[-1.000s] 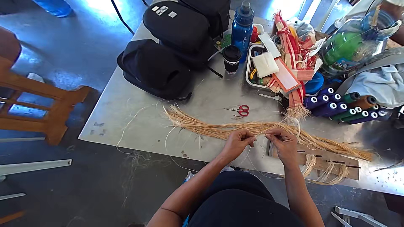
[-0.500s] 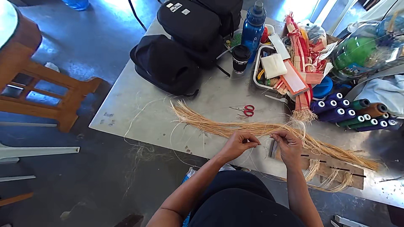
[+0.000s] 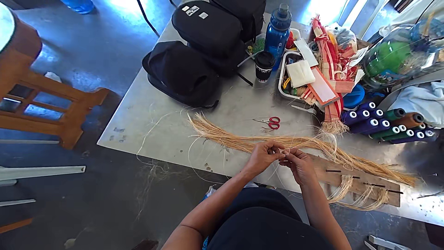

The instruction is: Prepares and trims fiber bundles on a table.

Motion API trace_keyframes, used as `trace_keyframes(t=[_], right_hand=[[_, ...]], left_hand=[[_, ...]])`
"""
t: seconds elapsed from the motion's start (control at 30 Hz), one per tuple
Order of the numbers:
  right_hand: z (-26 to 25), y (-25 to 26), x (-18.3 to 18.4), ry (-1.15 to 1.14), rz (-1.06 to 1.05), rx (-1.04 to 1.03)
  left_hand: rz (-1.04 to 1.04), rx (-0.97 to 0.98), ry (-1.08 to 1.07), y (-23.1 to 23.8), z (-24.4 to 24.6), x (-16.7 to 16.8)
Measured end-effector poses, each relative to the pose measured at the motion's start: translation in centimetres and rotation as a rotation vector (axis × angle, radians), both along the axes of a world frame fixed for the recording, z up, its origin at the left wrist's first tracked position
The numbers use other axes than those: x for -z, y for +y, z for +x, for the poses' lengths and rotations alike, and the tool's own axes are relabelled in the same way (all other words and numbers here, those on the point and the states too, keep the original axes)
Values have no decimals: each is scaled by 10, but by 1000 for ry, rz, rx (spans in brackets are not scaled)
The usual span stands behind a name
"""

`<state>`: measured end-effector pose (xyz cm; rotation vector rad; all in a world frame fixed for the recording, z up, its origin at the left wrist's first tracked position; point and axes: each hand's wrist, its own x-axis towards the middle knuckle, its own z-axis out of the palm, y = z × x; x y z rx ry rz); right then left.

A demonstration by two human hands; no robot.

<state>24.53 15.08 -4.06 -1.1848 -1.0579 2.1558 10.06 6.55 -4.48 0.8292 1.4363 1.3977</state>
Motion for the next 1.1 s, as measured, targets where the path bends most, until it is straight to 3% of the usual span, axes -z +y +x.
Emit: trace_keyframes(t=[0.47, 0.9, 1.1], right_hand=[[-8, 1, 3, -101, 270, -176], [9, 22, 13, -198, 788, -126], [9, 20, 15, -171, 769, -124]], left_hand=[[-102, -12, -91, -4, -11, 6], [-178, 61, 362, -15, -35, -2], [-132, 73, 165, -16, -38, -7]])
